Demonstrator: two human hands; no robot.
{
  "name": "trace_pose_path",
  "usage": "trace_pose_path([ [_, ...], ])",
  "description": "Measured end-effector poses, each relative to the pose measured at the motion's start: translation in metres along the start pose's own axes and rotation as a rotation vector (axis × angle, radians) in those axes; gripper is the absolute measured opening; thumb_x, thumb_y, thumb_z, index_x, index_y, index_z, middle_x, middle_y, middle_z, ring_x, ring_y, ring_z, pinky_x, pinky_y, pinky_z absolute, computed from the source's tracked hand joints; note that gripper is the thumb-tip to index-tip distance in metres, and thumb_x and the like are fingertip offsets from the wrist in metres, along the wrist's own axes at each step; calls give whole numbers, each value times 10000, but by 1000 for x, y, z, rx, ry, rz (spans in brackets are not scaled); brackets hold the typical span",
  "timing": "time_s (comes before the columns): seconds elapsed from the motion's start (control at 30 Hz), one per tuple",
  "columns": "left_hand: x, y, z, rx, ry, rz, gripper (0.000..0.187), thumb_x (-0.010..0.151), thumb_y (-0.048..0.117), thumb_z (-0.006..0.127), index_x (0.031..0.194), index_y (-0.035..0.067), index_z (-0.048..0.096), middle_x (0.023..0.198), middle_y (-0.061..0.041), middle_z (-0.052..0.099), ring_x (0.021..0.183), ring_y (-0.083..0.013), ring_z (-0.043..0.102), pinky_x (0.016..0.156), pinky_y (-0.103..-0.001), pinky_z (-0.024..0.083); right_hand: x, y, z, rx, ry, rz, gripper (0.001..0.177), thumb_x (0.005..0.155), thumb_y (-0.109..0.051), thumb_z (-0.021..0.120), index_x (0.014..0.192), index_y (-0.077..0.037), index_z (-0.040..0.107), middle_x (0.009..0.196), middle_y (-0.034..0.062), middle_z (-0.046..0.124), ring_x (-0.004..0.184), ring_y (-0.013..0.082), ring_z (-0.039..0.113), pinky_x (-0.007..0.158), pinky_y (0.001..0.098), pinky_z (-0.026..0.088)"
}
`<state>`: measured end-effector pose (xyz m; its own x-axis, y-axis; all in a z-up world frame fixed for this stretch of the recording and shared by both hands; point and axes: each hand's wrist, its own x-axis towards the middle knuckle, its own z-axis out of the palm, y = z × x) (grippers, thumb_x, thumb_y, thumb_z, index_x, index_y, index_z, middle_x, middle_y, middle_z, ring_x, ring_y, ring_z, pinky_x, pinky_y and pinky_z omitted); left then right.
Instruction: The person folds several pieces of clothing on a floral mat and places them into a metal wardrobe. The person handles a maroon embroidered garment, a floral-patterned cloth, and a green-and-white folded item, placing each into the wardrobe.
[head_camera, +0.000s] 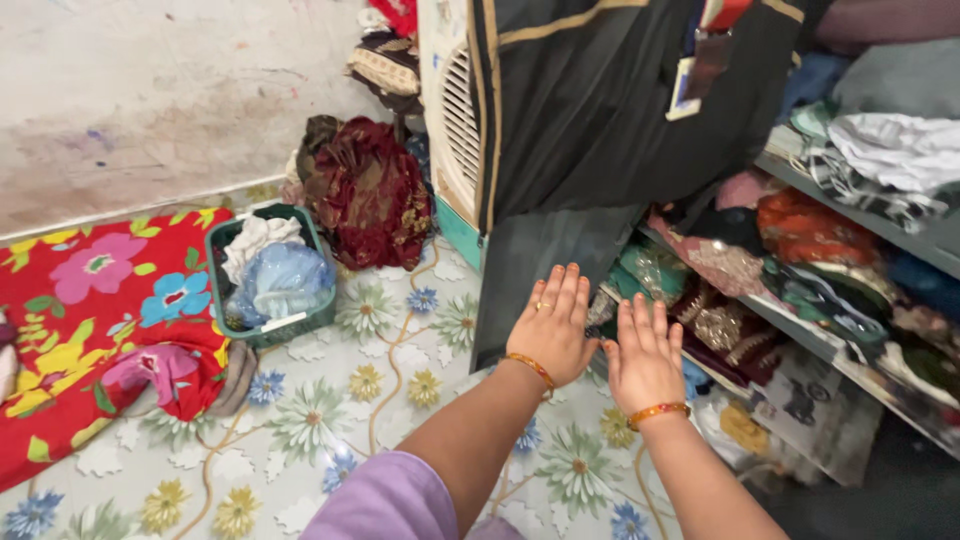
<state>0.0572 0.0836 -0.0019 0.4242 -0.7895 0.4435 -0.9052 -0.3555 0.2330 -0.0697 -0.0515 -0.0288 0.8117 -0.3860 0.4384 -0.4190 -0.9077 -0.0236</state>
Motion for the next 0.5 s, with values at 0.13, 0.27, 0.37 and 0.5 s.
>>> trace_pose_path([
  [0.13,-2,-3,-4,-15,11,-7,885,900,464,618,1542,-65,317,1641,-259,251,1540,-392,202,1248,-505,183,8,-6,-1,46,22,-30,637,973,-342,515,1539,-73,402,1640,148,332,1535,386,233,1227,557,162],
  [0.27,-3,-7,-7,22,-36,-39,886,898,463,612,1540,-64,303,1640,-254,233,1538,-391,189,1233,-503,180,12,-8,-3,1,-19,-35,637,967,-346,516,1535,-82,403,1634,138,336,1534,386,229,1225,554,158],
  [0.37,1,-17,-10,49,-24,-59,885,900,457,607,1543,-61,290,1642,-251,222,1540,-387,182,1228,-498,179,22,-9,0,12,-3,-55,629,978,-344,506,1540,-82,398,1639,143,333,1531,388,231,1227,553,157],
  [0.5,2,-28,-13,36,-34,-70,885,910,454,602,1549,-63,274,1645,-253,212,1543,-387,174,1236,-497,173,29,-19,8,26,19,-69,631,976,-343,495,1543,-84,396,1639,145,326,1531,383,230,1231,560,148],
])
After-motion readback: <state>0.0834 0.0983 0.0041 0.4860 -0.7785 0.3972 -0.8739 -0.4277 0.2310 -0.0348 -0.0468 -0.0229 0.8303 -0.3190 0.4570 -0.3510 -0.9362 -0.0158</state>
